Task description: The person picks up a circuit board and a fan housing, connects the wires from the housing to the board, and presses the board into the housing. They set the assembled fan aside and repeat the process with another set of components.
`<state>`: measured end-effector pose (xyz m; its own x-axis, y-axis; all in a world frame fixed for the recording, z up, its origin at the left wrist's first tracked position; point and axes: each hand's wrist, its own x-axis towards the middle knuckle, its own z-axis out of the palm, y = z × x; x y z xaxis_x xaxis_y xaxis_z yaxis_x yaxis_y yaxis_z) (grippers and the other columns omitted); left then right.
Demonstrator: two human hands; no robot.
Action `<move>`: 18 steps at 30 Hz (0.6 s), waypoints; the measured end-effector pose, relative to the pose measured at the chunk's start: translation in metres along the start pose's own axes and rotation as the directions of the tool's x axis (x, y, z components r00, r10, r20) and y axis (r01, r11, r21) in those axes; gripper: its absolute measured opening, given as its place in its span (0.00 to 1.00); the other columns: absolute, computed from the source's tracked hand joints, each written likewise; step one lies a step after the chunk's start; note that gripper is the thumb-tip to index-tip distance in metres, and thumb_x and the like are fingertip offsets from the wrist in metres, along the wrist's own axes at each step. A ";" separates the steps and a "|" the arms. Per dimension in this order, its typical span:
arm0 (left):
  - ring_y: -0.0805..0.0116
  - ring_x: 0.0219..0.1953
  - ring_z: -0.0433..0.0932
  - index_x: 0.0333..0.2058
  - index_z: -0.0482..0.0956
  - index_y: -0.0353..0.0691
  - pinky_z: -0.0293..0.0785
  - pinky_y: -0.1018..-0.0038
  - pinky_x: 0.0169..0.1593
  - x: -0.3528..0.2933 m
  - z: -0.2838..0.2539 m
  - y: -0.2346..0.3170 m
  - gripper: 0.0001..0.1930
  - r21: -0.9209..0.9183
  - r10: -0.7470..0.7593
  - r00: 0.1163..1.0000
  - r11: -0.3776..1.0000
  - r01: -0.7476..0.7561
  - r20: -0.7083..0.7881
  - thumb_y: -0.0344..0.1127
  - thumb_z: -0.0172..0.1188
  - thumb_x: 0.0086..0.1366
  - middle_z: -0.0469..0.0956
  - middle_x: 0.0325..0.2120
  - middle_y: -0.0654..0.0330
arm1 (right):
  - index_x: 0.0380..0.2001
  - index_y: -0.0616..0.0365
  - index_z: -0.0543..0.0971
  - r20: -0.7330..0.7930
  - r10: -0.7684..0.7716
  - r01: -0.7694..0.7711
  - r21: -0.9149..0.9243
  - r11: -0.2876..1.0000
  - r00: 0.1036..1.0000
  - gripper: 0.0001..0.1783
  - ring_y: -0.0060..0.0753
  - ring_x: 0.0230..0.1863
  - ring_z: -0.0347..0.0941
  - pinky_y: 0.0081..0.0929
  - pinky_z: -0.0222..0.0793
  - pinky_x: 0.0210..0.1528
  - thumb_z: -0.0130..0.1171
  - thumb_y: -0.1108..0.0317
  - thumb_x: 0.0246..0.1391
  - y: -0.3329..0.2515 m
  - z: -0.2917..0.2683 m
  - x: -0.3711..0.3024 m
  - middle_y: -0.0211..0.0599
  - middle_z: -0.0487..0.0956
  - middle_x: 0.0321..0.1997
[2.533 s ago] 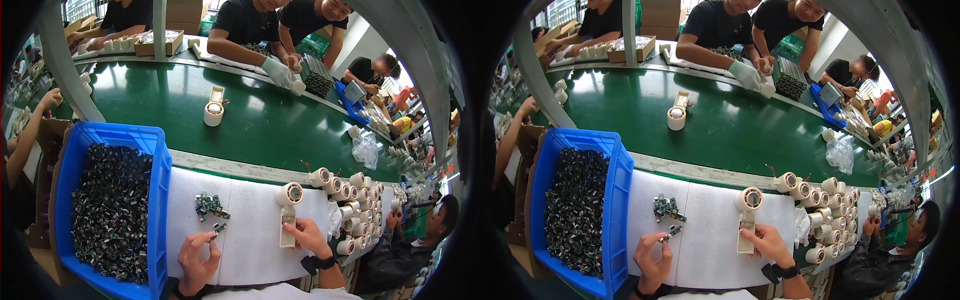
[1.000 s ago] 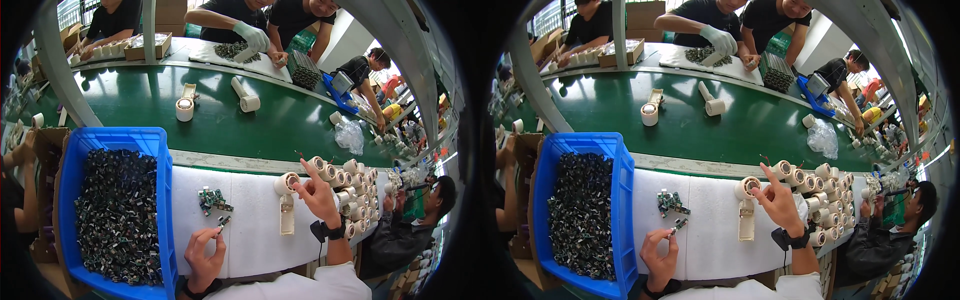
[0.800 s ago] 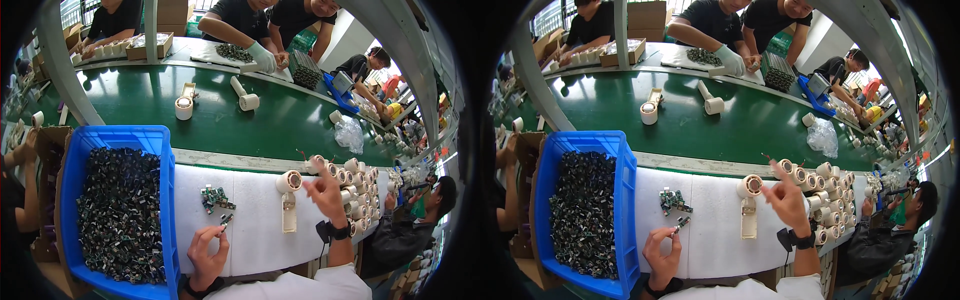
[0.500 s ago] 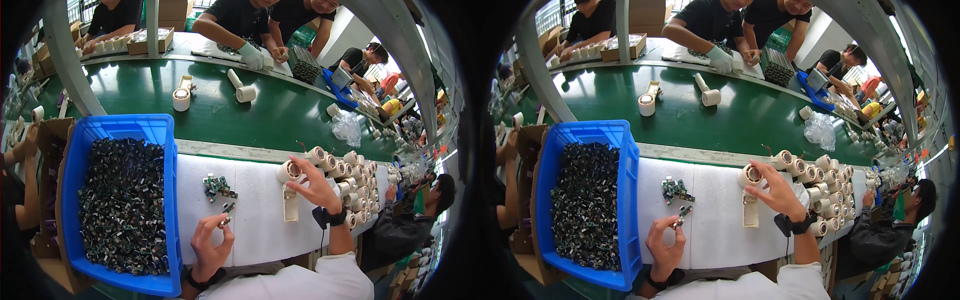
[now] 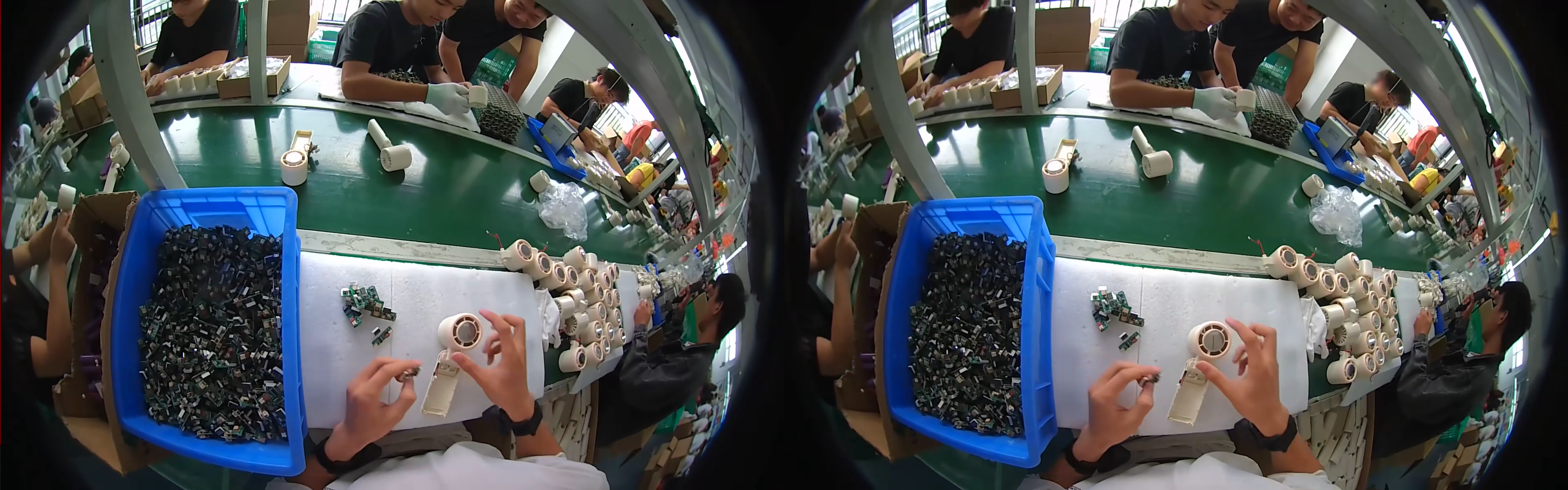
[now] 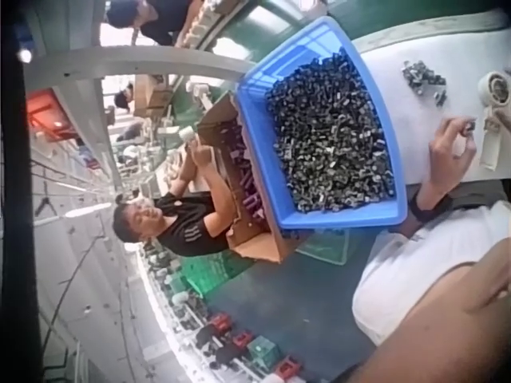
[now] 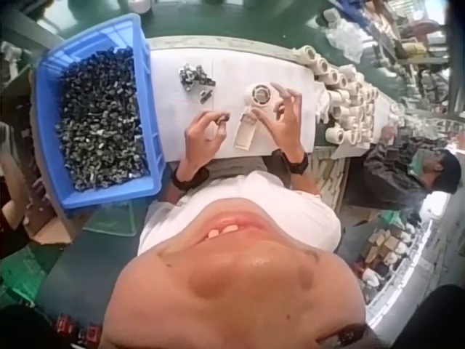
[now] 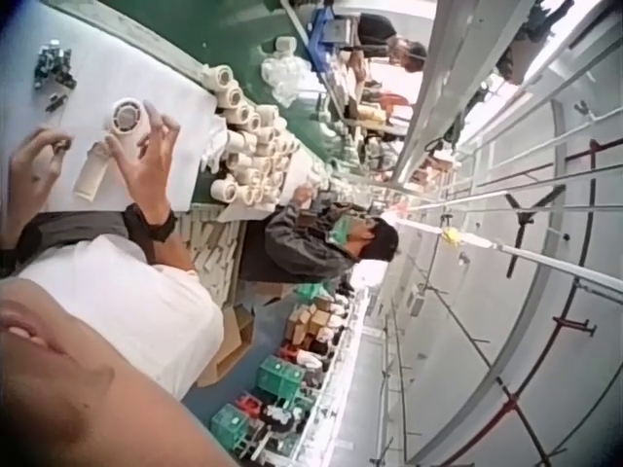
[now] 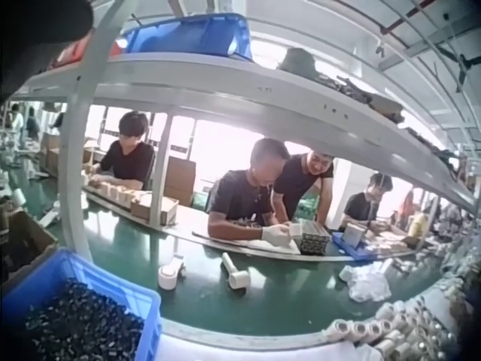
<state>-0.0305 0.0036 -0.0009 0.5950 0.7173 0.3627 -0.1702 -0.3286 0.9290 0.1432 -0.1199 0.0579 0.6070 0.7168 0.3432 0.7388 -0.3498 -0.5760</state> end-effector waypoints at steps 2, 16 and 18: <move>0.66 0.34 0.82 0.45 0.85 0.38 0.78 0.72 0.40 -0.006 0.001 0.003 0.17 -0.058 -0.025 0.996 0.998 0.030 0.084 0.18 0.62 0.56 0.82 0.36 0.55 | 0.57 0.50 0.78 0.199 0.008 -0.013 0.020 1.000 0.980 0.32 0.22 0.28 0.75 0.22 0.71 0.29 0.77 0.63 0.47 -0.007 -0.016 -0.006 0.31 0.79 0.35; 0.60 0.36 0.84 0.46 0.85 0.41 0.80 0.70 0.42 -0.007 -0.002 -0.003 0.15 -0.170 0.030 0.876 0.984 0.060 0.482 0.23 0.65 0.59 0.83 0.37 0.56 | 0.49 0.38 0.85 0.574 -0.445 0.581 -0.067 0.811 0.687 0.17 0.30 0.25 0.77 0.29 0.72 0.27 0.66 0.63 0.54 0.005 -0.004 0.019 0.24 0.80 0.26; 0.60 0.36 0.84 0.46 0.85 0.41 0.80 0.70 0.42 -0.006 -0.002 -0.004 0.15 -0.170 0.038 0.875 0.984 0.051 0.483 0.23 0.65 0.59 0.83 0.37 0.56 | 0.48 0.38 0.86 0.566 -0.452 0.578 -0.055 0.814 0.690 0.17 0.30 0.24 0.76 0.28 0.71 0.26 0.67 0.63 0.53 0.004 -0.005 0.022 0.23 0.78 0.24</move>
<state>-0.0353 0.0016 -0.0069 0.8934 0.3180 0.3174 -0.2708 -0.1824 0.9452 0.1604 -0.1086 0.0668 -0.0808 0.9938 0.0770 0.9686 0.0965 -0.2293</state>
